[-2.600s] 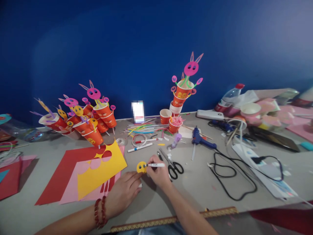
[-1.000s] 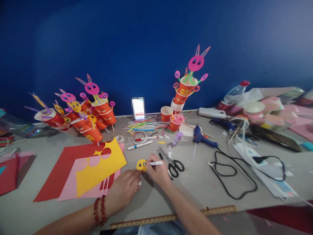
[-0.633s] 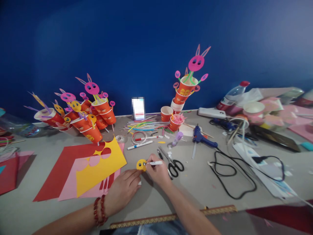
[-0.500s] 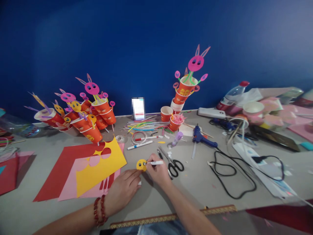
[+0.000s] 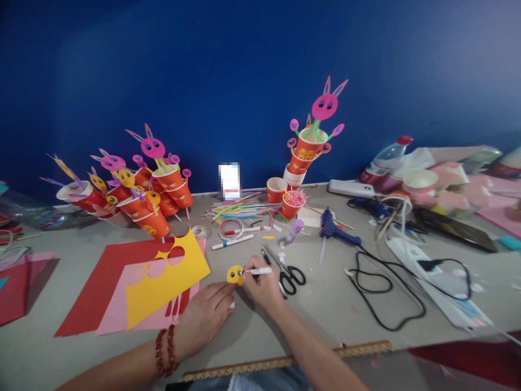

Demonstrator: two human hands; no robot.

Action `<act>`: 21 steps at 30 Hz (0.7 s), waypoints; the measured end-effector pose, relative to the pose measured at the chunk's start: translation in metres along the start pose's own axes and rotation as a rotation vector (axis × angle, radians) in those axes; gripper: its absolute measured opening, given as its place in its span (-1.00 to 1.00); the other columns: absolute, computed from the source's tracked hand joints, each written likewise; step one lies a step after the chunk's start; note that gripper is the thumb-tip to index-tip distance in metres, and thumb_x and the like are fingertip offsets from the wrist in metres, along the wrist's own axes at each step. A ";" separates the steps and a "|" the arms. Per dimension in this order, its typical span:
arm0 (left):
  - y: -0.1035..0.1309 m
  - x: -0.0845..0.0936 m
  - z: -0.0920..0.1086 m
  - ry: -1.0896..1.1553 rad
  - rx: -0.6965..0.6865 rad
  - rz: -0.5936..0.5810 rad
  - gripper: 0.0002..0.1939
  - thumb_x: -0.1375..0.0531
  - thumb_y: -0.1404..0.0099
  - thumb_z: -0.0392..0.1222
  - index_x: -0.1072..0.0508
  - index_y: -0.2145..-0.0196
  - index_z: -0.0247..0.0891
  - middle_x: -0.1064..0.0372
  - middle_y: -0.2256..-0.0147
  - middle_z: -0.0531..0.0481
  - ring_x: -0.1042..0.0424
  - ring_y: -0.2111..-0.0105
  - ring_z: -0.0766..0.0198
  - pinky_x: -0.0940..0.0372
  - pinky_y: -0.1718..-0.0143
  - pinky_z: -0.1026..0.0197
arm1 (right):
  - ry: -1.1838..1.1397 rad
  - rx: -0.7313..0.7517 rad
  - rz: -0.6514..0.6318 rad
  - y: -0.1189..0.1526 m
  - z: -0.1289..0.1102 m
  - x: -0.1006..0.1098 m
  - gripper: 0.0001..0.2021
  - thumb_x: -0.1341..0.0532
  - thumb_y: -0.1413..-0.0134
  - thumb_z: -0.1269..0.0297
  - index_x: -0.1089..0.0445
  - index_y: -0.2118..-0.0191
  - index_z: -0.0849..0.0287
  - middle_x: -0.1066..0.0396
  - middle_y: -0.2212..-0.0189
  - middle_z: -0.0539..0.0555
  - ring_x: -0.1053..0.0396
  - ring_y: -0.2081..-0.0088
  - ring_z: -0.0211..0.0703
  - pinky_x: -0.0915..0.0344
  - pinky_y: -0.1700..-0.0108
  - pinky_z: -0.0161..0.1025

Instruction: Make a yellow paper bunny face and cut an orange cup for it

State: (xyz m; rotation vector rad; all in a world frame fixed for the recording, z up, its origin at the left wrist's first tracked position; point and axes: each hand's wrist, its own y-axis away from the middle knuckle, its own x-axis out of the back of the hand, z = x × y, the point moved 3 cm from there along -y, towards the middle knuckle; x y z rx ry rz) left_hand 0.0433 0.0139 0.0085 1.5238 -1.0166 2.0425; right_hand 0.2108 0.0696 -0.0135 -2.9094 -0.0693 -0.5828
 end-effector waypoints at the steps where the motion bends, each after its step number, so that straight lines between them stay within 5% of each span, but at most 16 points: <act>1: 0.000 0.001 0.000 0.004 -0.002 0.000 -0.84 -0.07 -0.43 -0.31 -0.43 0.14 -0.36 -0.46 -0.01 -0.20 -0.44 0.00 0.05 -0.38 0.00 -0.01 | 0.001 0.000 0.000 0.000 0.000 0.000 -0.88 -0.13 -0.04 0.36 -0.23 0.49 0.12 -0.22 0.59 -0.09 -0.15 0.55 -0.26 -0.07 0.50 -0.32; 21: 0.000 -0.001 -0.001 0.014 0.003 -0.016 -0.84 -0.08 -0.42 -0.32 -0.43 0.12 -0.34 -0.47 -0.01 -0.20 -0.44 -0.01 0.06 -0.38 -0.01 0.01 | 0.026 0.000 -0.004 0.000 -0.002 0.001 -0.89 -0.13 -0.03 0.37 -0.24 0.49 0.12 -0.24 0.60 -0.09 -0.14 0.56 -0.27 -0.08 0.50 -0.33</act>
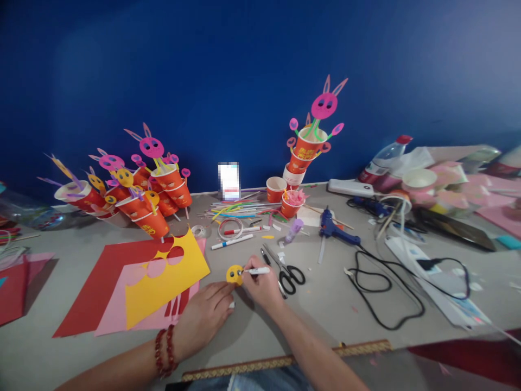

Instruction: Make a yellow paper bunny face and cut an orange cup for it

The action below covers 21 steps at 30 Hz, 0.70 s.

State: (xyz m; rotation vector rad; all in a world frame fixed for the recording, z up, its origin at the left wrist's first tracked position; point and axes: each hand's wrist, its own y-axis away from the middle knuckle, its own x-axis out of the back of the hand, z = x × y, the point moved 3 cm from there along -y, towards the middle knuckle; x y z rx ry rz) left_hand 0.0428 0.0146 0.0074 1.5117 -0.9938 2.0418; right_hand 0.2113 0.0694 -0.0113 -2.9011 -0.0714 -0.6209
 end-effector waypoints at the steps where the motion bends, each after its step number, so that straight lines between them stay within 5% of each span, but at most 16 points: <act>1: 0.000 0.000 0.000 0.003 -0.004 0.001 -0.85 -0.08 -0.41 -0.32 -0.43 0.12 -0.34 -0.46 -0.01 -0.20 -0.44 -0.01 0.05 -0.37 -0.02 0.00 | -0.004 -0.004 0.003 0.000 0.000 0.000 -0.89 -0.13 -0.03 0.37 -0.24 0.49 0.12 -0.23 0.60 -0.09 -0.14 0.56 -0.27 -0.07 0.51 -0.33; 21: 0.000 0.001 0.000 0.012 -0.002 0.004 -0.84 -0.08 -0.42 -0.31 -0.44 0.13 -0.34 -0.46 -0.02 -0.20 -0.44 -0.01 0.06 -0.38 -0.01 0.00 | -0.031 0.000 0.038 0.001 0.005 0.000 -0.87 -0.13 -0.04 0.38 -0.20 0.49 0.11 -0.21 0.60 -0.09 -0.14 0.55 -0.26 -0.08 0.50 -0.33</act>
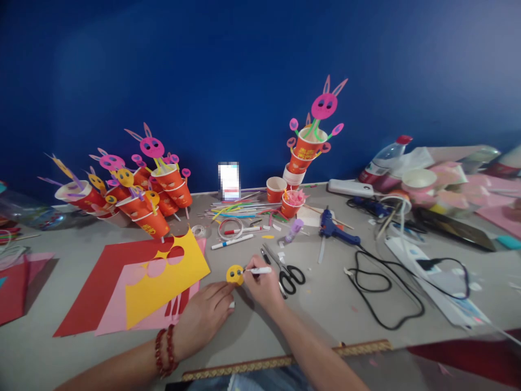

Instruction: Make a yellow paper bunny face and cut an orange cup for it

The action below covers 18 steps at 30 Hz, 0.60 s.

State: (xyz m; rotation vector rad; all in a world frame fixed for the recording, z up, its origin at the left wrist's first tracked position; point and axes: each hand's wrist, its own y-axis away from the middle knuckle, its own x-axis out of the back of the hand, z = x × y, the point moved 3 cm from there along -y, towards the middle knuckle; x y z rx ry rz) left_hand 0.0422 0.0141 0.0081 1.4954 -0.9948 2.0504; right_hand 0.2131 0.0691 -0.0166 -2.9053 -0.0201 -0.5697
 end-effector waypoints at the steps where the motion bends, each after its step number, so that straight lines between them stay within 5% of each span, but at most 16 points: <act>1: 0.000 0.000 0.000 0.000 -0.002 0.000 -0.84 -0.08 -0.42 -0.31 -0.44 0.13 -0.34 -0.46 -0.02 -0.20 -0.43 -0.02 0.06 -0.38 -0.02 0.00 | 0.001 -0.002 -0.002 0.000 0.000 0.000 -0.88 -0.13 -0.04 0.39 -0.21 0.48 0.11 -0.21 0.60 -0.10 -0.14 0.55 -0.27 -0.08 0.51 -0.33; 18: 0.001 -0.002 -0.001 -0.005 -0.007 0.013 -0.87 -0.11 -0.39 -0.33 -0.43 0.14 -0.36 -0.46 -0.02 -0.20 -0.43 -0.02 0.07 -0.37 -0.02 0.01 | -0.011 0.026 0.000 0.000 0.001 0.000 -0.87 -0.12 -0.02 0.42 -0.19 0.49 0.11 -0.17 0.60 -0.12 -0.11 0.56 -0.29 -0.06 0.51 -0.33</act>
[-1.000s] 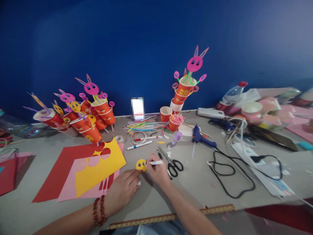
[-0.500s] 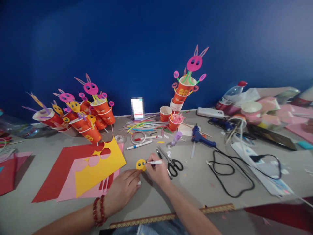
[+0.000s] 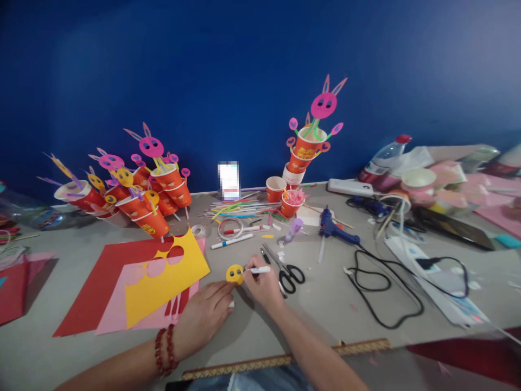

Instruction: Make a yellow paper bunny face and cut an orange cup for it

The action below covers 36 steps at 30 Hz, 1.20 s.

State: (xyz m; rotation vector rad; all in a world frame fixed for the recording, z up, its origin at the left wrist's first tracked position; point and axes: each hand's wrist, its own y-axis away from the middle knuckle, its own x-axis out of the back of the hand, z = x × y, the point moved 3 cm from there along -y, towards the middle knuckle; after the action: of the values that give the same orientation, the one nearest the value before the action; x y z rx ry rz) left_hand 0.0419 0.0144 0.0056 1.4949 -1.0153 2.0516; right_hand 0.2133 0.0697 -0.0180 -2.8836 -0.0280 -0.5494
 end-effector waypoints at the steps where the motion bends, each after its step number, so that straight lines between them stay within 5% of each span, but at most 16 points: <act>1: 0.000 0.000 0.000 0.001 -0.001 0.000 -0.87 -0.12 -0.39 -0.33 -0.43 0.14 -0.36 -0.46 -0.02 -0.20 -0.43 -0.02 0.07 -0.37 -0.02 0.01 | -0.001 0.002 0.004 0.000 0.000 0.000 -0.87 -0.12 -0.02 0.42 -0.19 0.49 0.11 -0.16 0.60 -0.12 -0.10 0.56 -0.29 -0.06 0.51 -0.33; 36: -0.001 0.000 0.001 -0.011 -0.004 -0.017 -0.85 -0.09 -0.40 -0.32 -0.44 0.14 -0.36 -0.46 -0.01 -0.21 -0.43 -0.02 0.05 -0.37 -0.03 0.01 | 0.012 -0.014 -0.029 0.001 0.001 -0.002 -0.87 -0.13 -0.04 0.38 -0.20 0.49 0.11 -0.18 0.60 -0.11 -0.13 0.54 -0.26 -0.06 0.49 -0.32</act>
State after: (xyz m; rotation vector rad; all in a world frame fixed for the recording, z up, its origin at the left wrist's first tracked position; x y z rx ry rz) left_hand 0.0430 0.0146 0.0056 1.5093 -1.0066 2.0313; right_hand 0.2118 0.0694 -0.0193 -2.8978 -0.0646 -0.5745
